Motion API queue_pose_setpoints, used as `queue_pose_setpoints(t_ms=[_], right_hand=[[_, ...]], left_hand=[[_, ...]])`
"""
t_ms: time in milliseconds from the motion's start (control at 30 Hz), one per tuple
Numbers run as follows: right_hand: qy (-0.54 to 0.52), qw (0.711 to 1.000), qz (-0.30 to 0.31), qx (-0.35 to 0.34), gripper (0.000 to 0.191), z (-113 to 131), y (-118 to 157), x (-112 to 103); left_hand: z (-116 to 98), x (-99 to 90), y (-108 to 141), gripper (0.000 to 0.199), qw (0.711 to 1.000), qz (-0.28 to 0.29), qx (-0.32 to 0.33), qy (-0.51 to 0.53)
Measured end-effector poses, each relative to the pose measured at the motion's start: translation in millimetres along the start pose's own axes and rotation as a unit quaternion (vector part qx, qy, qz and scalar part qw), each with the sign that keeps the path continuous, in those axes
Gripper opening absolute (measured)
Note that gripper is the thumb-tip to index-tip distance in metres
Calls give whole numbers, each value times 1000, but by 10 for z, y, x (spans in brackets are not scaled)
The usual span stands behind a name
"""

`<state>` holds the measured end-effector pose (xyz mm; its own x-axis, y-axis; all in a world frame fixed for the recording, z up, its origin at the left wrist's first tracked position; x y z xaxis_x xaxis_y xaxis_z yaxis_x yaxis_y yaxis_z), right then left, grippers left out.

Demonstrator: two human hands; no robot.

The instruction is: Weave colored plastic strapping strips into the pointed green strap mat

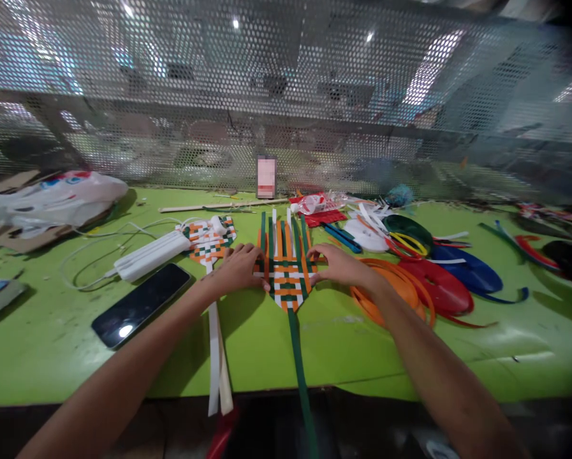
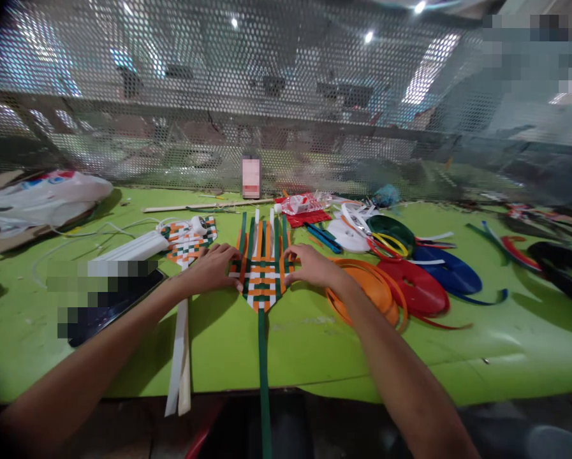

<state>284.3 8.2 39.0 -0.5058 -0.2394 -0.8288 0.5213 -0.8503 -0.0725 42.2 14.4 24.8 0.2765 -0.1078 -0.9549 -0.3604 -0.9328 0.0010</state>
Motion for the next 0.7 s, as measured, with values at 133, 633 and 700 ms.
queue_pose_setpoints(t_ms=[133,633,700], right_hand=[[16,999,35,30,54,-88,26,61],[-1,999,33,23,51,-176,3,129],[1,999,32,28,50,-173,4,124]], left_hand=[[39,-99,35,34,1000,1,-4,-26],[-313,-120,195,43,991,-41,13,-126],[-357,-166,196,41,995,-71,20,-65]])
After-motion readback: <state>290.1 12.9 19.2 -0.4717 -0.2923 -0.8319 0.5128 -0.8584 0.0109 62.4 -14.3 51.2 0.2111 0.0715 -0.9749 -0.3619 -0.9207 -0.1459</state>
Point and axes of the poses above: each hand's wrist, its own y-axis away from the middle knuckle, its own x-axis out of the palm, z = x × y, the point moved 7 cm from there along -y, towards the middle knuckle, and after that the axes turned 8 degrees about -x, right-handed, at the moved point
